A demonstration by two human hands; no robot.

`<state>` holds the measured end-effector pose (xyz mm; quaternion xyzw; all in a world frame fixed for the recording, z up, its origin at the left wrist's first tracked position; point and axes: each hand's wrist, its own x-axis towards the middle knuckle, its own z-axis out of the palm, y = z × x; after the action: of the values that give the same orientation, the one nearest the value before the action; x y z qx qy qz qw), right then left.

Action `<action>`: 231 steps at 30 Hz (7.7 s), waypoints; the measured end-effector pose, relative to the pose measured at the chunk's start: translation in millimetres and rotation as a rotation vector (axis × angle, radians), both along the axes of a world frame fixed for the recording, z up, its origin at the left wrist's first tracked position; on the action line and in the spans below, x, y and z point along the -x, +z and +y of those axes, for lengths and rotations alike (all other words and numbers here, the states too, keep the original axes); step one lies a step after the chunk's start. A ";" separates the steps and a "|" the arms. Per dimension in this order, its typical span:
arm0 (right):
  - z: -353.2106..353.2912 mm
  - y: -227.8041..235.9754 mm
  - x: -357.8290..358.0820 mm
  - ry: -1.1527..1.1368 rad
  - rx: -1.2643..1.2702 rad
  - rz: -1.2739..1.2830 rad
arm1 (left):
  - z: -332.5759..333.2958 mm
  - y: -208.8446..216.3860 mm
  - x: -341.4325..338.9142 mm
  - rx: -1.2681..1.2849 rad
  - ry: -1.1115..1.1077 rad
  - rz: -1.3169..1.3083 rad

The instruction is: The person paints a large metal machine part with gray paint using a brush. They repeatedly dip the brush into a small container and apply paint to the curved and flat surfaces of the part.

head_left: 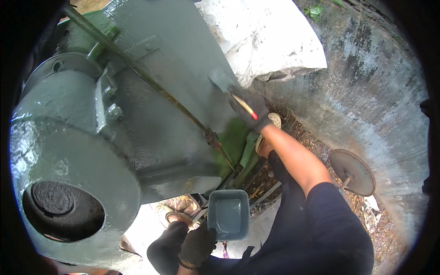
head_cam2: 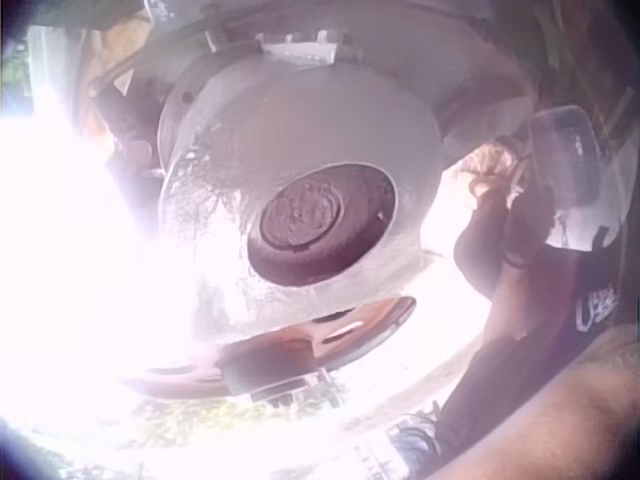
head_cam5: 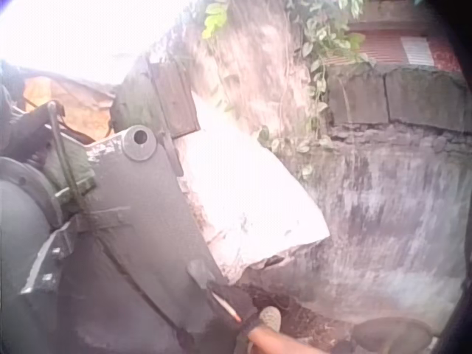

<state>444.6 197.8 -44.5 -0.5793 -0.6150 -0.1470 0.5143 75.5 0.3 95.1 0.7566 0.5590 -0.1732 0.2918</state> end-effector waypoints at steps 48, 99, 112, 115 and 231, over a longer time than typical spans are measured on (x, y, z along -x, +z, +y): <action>20.0 219.8 -54.0 0.310 -0.134 0.159 | 1.4 -22.4 18.2 -0.056 -0.081 0.133; -295.4 116.9 95.3 0.749 0.876 0.821 | -36.1 -47.4 72.4 -0.359 -0.282 -0.281; -235.8 91.4 178.7 0.644 1.142 -0.277 | -42.3 -72.7 85.2 -0.392 -0.243 -0.408; -231.2 80.1 183.3 0.566 1.195 -0.271 | -43.5 -80.7 91.8 -0.448 -0.314 -0.422; -7.8 -90.7 -37.3 -0.094 0.281 0.545 | -2.5 -46.3 56.1 -0.108 0.103 -0.181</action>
<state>481.9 190.0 -135.3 -0.6905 -0.4415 0.0767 0.5677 19.4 -2.2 48.8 0.7538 0.5772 -0.0588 0.3085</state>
